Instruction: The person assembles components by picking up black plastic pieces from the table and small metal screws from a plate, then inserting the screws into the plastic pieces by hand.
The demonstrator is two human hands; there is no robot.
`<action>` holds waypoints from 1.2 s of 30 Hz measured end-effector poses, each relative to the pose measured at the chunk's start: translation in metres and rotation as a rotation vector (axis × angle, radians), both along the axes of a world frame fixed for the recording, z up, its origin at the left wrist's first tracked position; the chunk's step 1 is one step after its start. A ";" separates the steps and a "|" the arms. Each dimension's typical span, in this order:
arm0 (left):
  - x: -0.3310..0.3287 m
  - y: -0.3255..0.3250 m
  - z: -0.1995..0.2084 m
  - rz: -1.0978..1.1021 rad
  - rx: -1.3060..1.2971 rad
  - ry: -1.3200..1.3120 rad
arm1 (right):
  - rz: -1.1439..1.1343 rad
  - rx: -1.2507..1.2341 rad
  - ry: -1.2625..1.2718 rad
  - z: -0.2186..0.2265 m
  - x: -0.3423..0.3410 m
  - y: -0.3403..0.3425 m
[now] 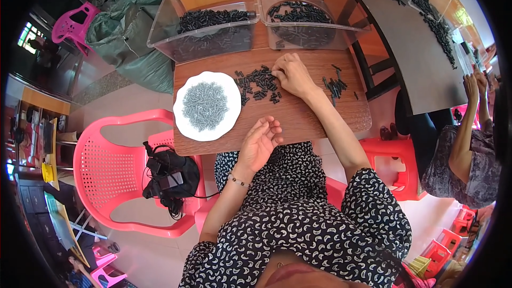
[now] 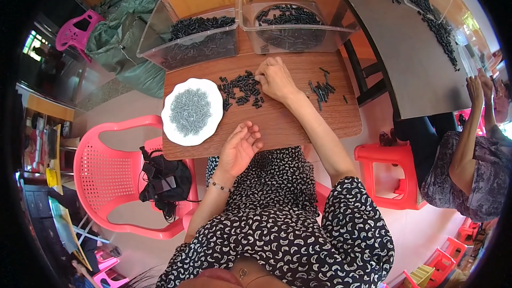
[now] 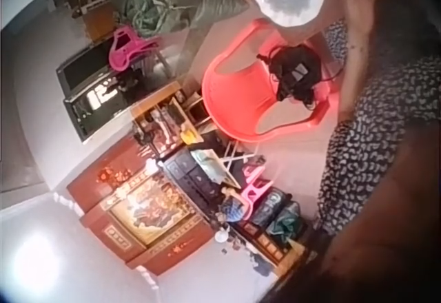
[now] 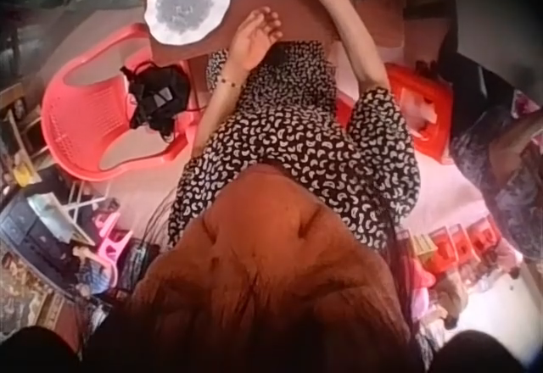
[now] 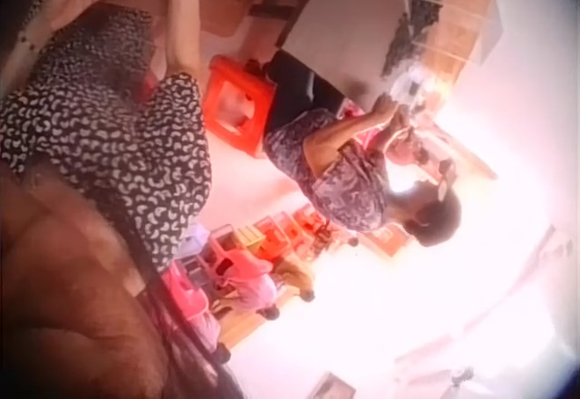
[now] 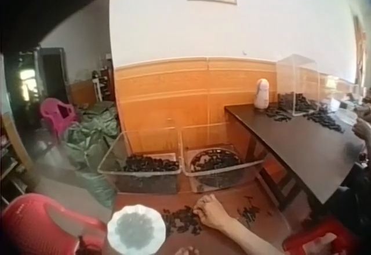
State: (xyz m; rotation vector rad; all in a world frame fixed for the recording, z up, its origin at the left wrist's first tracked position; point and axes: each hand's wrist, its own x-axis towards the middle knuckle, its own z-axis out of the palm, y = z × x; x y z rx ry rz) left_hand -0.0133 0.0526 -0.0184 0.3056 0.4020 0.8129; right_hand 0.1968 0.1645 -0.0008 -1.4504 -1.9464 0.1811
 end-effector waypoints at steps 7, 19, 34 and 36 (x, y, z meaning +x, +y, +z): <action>0.002 0.001 -0.002 0.035 -0.008 0.010 | 0.024 -0.003 0.121 0.010 -0.001 -0.015; 0.011 -0.010 0.021 0.307 0.148 0.361 | 0.358 -0.238 0.281 0.058 -0.036 -0.095; 0.000 -0.020 0.006 0.345 0.089 0.380 | 0.555 -0.143 0.045 0.060 -0.118 -0.022; 0.001 -0.023 0.002 0.324 0.142 0.361 | 0.551 -0.131 -0.087 0.056 -0.133 -0.014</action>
